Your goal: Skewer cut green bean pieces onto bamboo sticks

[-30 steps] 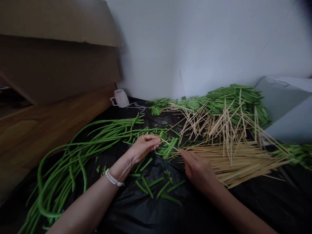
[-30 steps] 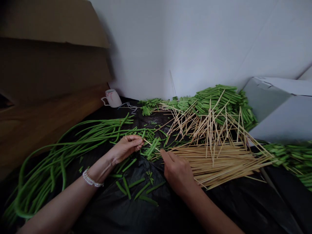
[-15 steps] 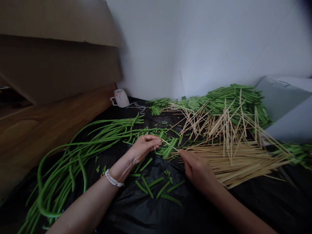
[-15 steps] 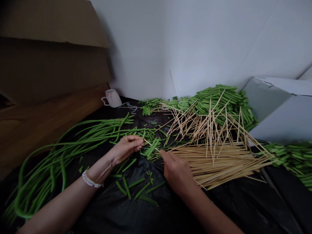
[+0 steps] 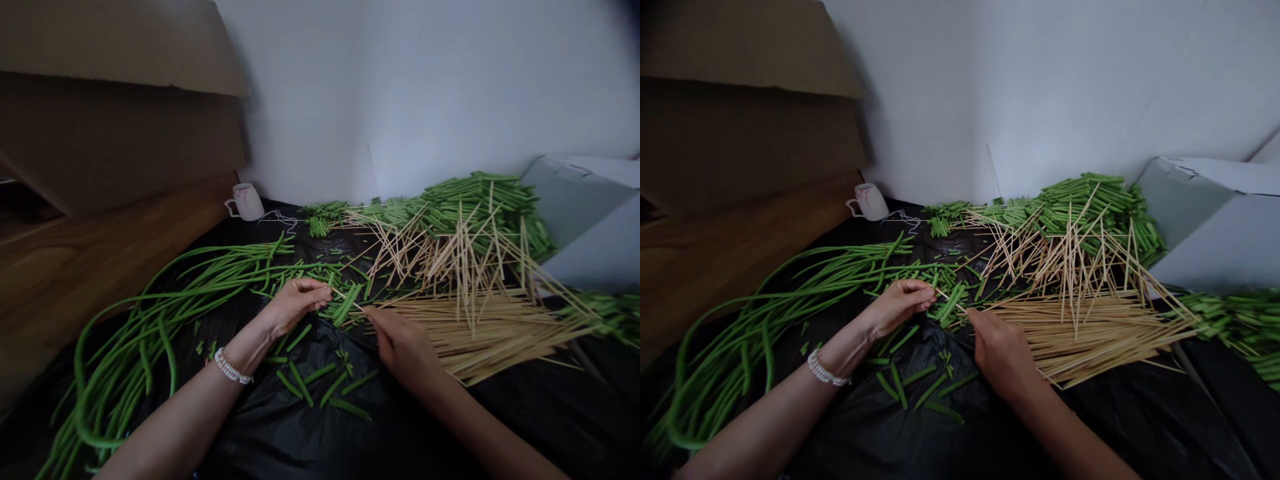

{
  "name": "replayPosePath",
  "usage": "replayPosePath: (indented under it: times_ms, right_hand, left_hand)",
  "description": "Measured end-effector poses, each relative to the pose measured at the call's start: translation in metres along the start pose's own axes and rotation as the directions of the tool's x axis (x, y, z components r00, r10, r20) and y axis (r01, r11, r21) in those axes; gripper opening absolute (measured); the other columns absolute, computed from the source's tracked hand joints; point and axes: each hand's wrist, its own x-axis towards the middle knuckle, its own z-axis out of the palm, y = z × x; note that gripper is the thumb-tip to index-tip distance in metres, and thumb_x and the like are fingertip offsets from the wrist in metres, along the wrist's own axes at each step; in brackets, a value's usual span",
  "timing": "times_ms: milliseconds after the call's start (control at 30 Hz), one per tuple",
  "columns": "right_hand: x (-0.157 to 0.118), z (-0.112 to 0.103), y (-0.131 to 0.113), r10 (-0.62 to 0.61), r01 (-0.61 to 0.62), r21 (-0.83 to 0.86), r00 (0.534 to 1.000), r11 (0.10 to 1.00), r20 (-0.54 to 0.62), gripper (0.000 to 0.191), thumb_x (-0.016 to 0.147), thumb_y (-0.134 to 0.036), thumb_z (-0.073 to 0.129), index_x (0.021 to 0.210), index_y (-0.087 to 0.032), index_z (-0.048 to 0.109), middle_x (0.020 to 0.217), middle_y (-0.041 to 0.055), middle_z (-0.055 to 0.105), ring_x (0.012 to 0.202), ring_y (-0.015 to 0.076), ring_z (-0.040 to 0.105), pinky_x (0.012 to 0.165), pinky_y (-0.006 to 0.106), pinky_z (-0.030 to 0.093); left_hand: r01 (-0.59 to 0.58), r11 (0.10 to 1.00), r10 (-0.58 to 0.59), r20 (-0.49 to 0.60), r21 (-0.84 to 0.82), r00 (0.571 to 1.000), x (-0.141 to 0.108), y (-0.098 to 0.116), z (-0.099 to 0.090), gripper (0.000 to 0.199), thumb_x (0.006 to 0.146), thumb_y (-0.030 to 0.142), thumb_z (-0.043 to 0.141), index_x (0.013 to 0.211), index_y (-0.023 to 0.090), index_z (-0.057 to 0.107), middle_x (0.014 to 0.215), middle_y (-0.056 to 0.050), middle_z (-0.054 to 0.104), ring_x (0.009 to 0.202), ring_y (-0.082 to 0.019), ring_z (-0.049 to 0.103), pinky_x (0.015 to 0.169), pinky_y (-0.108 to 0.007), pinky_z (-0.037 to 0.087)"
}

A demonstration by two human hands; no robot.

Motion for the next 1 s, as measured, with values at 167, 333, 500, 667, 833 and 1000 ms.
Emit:
replayPosePath:
  times_ms: [167, 333, 500, 667, 833, 1000]
  right_hand:
    - [0.0, 0.0, -0.003, -0.014, 0.015, -0.059, 1.0, 0.998, 0.02, 0.038, 0.086, -0.005, 0.039, 0.116, -0.011, 0.062, 0.099, 0.0121, 0.071, 0.086, 0.0204, 0.068, 0.078, 0.032, 0.055]
    - [0.001, 0.0, -0.002, 0.002, -0.002, -0.003, 1.0, 1.0, 0.013, 0.036, 0.088, -0.007, 0.039, 0.117, -0.01, 0.061, 0.101, 0.0129, 0.071, 0.093, 0.0211, 0.067, 0.085, 0.034, 0.054]
    - [0.001, 0.001, -0.004, -0.032, 0.032, 0.01, 0.999, 0.999, 0.002, 0.036, 0.088, -0.007, 0.039, 0.117, -0.009, 0.06, 0.1, 0.0121, 0.071, 0.09, 0.0204, 0.068, 0.08, 0.032, 0.055]
    - [0.001, 0.001, -0.001, -0.057, 0.056, -0.046, 0.998, 0.997, -0.02, 0.036, 0.087, -0.006, 0.04, 0.116, -0.01, 0.061, 0.098, 0.0115, 0.071, 0.084, 0.0207, 0.069, 0.074, 0.031, 0.056]
    - [0.002, -0.002, 0.01, -0.012, 0.003, -0.082, 0.995, 0.997, -0.102, 0.032, 0.09, -0.01, 0.042, 0.115, -0.011, 0.062, 0.1, 0.0116, 0.071, 0.09, 0.0206, 0.068, 0.083, 0.031, 0.053]
    - [0.001, -0.003, 0.013, 0.006, -0.017, -0.111, 0.995, 0.994, -0.101, 0.031, 0.091, -0.012, 0.044, 0.115, -0.012, 0.062, 0.101, 0.0108, 0.071, 0.092, 0.02, 0.068, 0.088, 0.031, 0.052]
  left_hand:
    - [-0.038, 0.995, 0.03, 0.082, 0.09, 0.996, 0.0, -0.008, 0.006, 0.021, 0.062, 0.03, 0.081, 0.074, 0.014, 0.074, 0.068, -0.002, 0.068, 0.062, -0.008, 0.057, 0.067, -0.022, 0.045]
    - [-0.16, 0.98, 0.153, 0.065, 0.121, 0.986, -0.001, -0.01, 0.011, 0.02, 0.064, 0.029, 0.08, 0.076, 0.015, 0.074, 0.076, -0.001, 0.068, 0.068, -0.009, 0.057, 0.07, -0.022, 0.044]
    - [-0.164, 0.963, 0.128, 0.172, 0.214, 0.977, -0.004, -0.01, 0.012, 0.02, 0.066, 0.03, 0.078, 0.075, 0.013, 0.073, 0.073, -0.003, 0.068, 0.066, -0.011, 0.057, 0.066, -0.023, 0.042]
    - [-0.179, 0.947, 0.141, 0.157, 0.265, 0.977, -0.001, -0.007, 0.008, 0.021, 0.066, 0.033, 0.077, 0.073, 0.014, 0.073, 0.068, -0.001, 0.066, 0.06, -0.009, 0.054, 0.06, -0.022, 0.041]
    - [-0.25, 0.873, 0.308, -0.075, 0.419, 0.949, 0.01, 0.007, -0.018, 0.032, 0.077, 0.043, 0.063, 0.085, 0.013, 0.072, 0.075, -0.005, 0.07, 0.068, -0.014, 0.059, 0.066, -0.025, 0.043]
    - [-0.179, 0.519, 0.518, -0.142, 0.836, 0.843, 0.016, 0.014, -0.041, 0.03, 0.08, 0.04, 0.058, 0.078, 0.014, 0.072, 0.074, -0.004, 0.069, 0.068, -0.017, 0.059, 0.066, -0.027, 0.04]
